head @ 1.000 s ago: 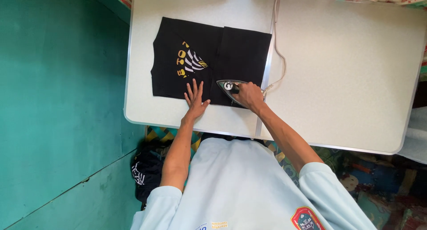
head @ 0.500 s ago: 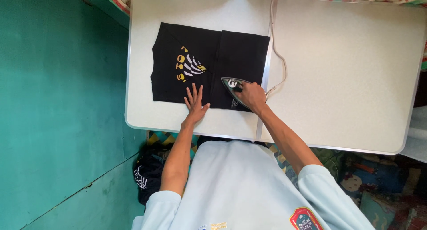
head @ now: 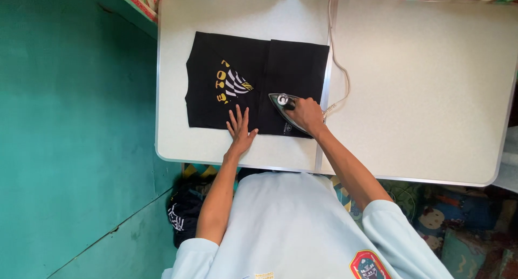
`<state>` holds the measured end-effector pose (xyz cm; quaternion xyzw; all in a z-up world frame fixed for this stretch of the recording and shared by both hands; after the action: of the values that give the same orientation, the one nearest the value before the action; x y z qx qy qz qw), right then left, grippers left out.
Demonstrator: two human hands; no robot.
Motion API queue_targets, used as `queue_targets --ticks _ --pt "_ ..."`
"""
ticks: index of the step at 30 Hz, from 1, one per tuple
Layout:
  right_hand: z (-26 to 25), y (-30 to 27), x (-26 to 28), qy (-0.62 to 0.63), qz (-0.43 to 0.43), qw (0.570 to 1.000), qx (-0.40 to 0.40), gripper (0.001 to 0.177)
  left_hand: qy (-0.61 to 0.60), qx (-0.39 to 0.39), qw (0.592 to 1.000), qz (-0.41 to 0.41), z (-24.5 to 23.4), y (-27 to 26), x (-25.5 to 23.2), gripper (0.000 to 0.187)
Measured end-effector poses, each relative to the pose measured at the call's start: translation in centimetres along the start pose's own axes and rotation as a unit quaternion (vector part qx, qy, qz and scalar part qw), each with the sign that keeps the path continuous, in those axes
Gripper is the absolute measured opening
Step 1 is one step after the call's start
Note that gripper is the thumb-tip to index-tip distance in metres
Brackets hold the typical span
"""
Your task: Ironing a black t-shirt and then folding it on a white table.
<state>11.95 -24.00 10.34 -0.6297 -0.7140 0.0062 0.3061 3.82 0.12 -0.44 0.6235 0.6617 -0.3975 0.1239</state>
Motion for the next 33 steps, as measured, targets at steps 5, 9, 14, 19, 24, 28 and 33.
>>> queue_targets --ticks 5,9,14,19,24,28,33 --pt "0.6 -0.1 -0.2 0.010 -0.041 0.999 0.013 0.037 0.062 -0.019 0.998 -0.012 -0.2 0.3 -1.4 0.090" --pt "0.6 -0.3 0.4 0.006 -0.062 0.998 -0.015 0.032 0.070 -0.008 0.997 -0.040 -0.7 0.6 -2.4 0.093" --pt "0.2 0.2 0.0 0.083 0.065 0.992 -0.067 0.039 0.059 -0.029 0.998 0.002 -1.8 1.9 -4.1 0.079" --pt "-0.2 -0.6 1.4 0.132 0.137 0.978 -0.084 0.042 0.036 -0.123 0.990 0.059 -1.4 6.3 -4.8 0.033" --pt "0.8 0.2 3.0 0.135 0.176 0.972 -0.074 0.048 0.049 -0.134 0.989 0.036 -2.0 10.2 -7.1 0.008" --pt "1.2 0.9 3.8 0.146 0.184 0.968 -0.090 0.048 0.052 -0.141 0.988 0.042 -2.1 11.6 -7.7 0.008" --pt "1.4 1.5 4.2 0.155 0.181 0.963 -0.128 0.049 0.116 -0.153 0.978 0.085 -1.6 12.6 -7.8 0.010"
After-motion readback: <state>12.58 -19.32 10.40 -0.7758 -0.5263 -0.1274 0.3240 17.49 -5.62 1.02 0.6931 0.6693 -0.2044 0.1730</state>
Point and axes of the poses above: each hand's wrist, its own y-axis towards the middle knuckle, its own z-axis out of the palm, x = y × z, the point moved 4 cm from there along y, towards the middle knuckle, and after that the axes turned 7 degrees about -z, right-handed, at the moved point
